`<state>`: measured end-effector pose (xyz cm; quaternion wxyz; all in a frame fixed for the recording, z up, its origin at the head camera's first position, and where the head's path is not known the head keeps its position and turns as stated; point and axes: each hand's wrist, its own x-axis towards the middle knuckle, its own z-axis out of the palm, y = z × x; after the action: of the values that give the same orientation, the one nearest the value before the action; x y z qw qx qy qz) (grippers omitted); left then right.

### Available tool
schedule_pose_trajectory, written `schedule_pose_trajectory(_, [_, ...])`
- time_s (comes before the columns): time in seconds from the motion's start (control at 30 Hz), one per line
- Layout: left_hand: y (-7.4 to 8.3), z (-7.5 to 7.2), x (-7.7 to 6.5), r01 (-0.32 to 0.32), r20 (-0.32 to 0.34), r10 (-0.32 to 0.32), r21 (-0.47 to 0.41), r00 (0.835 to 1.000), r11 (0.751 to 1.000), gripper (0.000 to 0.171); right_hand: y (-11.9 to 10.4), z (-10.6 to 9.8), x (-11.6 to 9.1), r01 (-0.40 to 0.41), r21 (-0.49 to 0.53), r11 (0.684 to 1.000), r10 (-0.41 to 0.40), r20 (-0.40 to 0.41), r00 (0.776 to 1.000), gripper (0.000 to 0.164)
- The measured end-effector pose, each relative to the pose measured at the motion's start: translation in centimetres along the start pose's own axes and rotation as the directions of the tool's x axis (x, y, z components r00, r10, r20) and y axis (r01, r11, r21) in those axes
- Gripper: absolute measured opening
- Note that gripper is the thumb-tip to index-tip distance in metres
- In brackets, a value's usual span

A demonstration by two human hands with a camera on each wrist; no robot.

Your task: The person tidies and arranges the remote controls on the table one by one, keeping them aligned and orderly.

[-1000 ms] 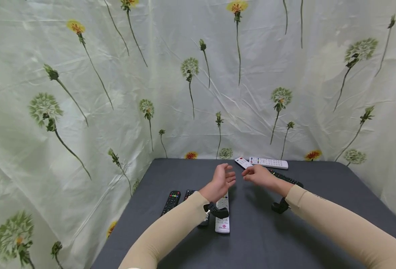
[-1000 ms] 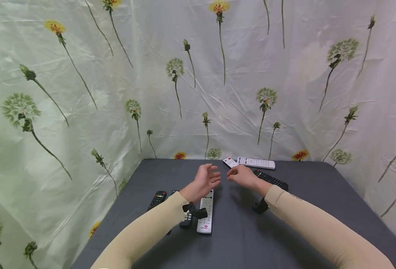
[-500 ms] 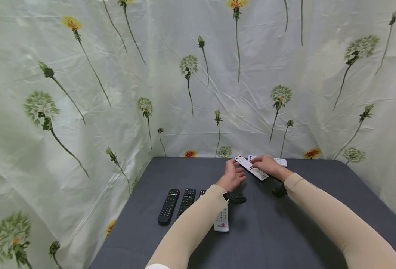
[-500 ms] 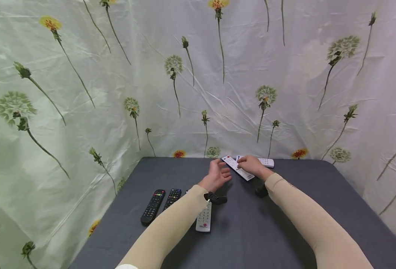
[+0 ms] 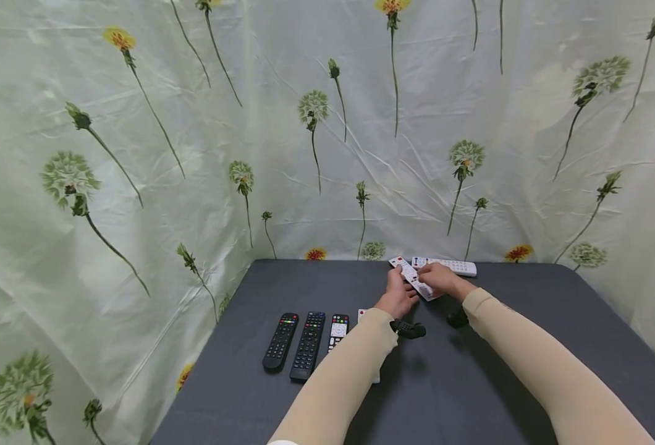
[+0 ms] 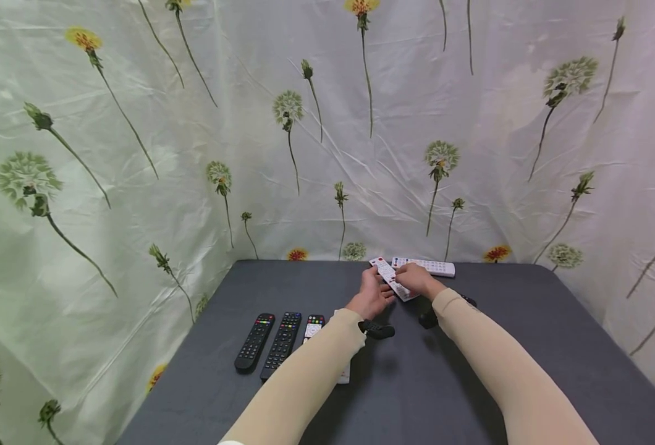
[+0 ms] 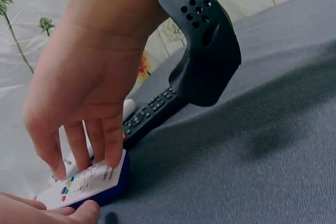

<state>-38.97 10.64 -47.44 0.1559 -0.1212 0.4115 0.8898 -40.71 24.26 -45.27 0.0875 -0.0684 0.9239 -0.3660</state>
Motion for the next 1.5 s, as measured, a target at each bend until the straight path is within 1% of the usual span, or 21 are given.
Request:
schedule_pose_trajectory(0.13, [0.1,-0.3,-0.2,0.009,-0.034,-0.007,0.053,0.999,0.999,0.071,0.3,0.0,0.1,-0.009,-0.056,0.998,0.009,0.006,1.0,0.045])
schedule_pose_trajectory(0.2, [0.0,-0.4,-0.4,0.0,-0.05,0.005,0.107,0.999,0.994,0.065,0.5,0.0,0.1,-0.015,-0.075,0.997,0.015,0.004,1.0,0.046])
schedule_pose_trajectory(0.27, [-0.1,-0.3,-0.7,-0.011,-0.072,0.023,0.165,0.997,0.986,0.054,0.7,0.1,0.2,-0.016,-0.082,0.997,0.016,0.0,1.0,0.048])
schedule_pose_trajectory(0.37, [-0.1,-0.1,-1.0,-0.036,-0.108,0.062,0.228,0.992,0.973,0.039,0.8,0.1,0.2,0.0,-0.061,0.998,0.0,-0.011,1.0,0.051])
schedule_pose_trajectory(0.43, [0.0,0.0,-1.0,-0.043,-0.121,0.073,0.234,0.99,0.971,0.031,0.7,0.1,0.2,0.009,-0.036,0.999,-0.009,-0.015,1.0,0.052])
schedule_pose_trajectory(0.5, [0.2,0.0,-0.9,-0.052,-0.121,0.082,0.235,0.989,0.971,0.028,0.5,0.0,0.2,0.01,-0.021,1.0,-0.01,-0.023,1.0,0.054])
schedule_pose_trajectory(0.67, [1.2,-0.4,-0.6,-0.058,-0.09,0.083,0.253,0.992,0.966,0.028,-0.4,-0.4,-0.1,0.014,0.023,1.0,-0.013,-0.024,1.0,0.057])
schedule_pose_trajectory(0.73, [1.8,-0.6,-0.7,-0.051,-0.078,0.074,0.265,0.994,0.963,0.03,-0.9,-0.5,-0.4,0.014,0.043,0.999,-0.013,-0.014,1.0,0.057])
schedule_pose_trajectory(0.83, [2.6,-1.0,-1.3,-0.033,-0.054,0.051,0.288,0.997,0.957,0.029,-1.6,-0.6,-1.0,0.022,0.077,0.997,-0.023,0.013,1.0,0.058])
schedule_pose_trajectory(0.93, [3.3,-1.5,-1.8,-0.018,-0.04,0.032,0.318,0.999,0.948,0.028,-2.2,-0.5,-1.7,0.064,0.074,0.995,-0.066,0.021,0.998,0.06])
schedule_pose_trajectory(1.07, [3.8,-1.9,-2.4,-0.019,-0.017,0.026,0.357,1.0,0.934,0.027,-2.7,-0.3,-2.4,0.107,0.068,0.992,-0.108,0.022,0.994,0.064])
schedule_pose_trajectory(1.2, [4.0,-2.2,-2.9,-0.031,0.015,0.028,0.379,1.0,0.925,0.02,-3.2,-0.1,-3.2,0.101,0.093,0.991,-0.104,0.031,0.994,0.071])
schedule_pose_trajectory(1.27, [4.3,-2.3,-3.3,-0.029,0.032,0.018,0.383,0.999,0.923,0.016,-3.3,0.0,-3.6,0.095,0.111,0.989,-0.099,0.029,0.995,0.073])
schedule_pose_trajectory(1.37, [4.5,-2.6,-3.9,-0.019,0.053,-0.002,0.396,0.999,0.918,0.015,-3.7,0.3,-4.2,0.091,0.122,0.988,-0.094,0.022,0.995,0.076])
schedule_pose_trajectory(1.4, [4.7,-2.7,-4.2,-0.006,0.059,-0.019,0.405,0.998,0.914,0.015,-3.8,0.4,-4.4,0.09,0.121,0.988,-0.093,0.019,0.995,0.077])
schedule_pose_trajectory(1.5, [4.9,-3.1,-4.7,0.003,0.071,-0.038,0.445,0.997,0.896,0.014,-4.1,0.9,-5.1,0.075,0.137,0.988,-0.077,0.014,0.997,0.084])
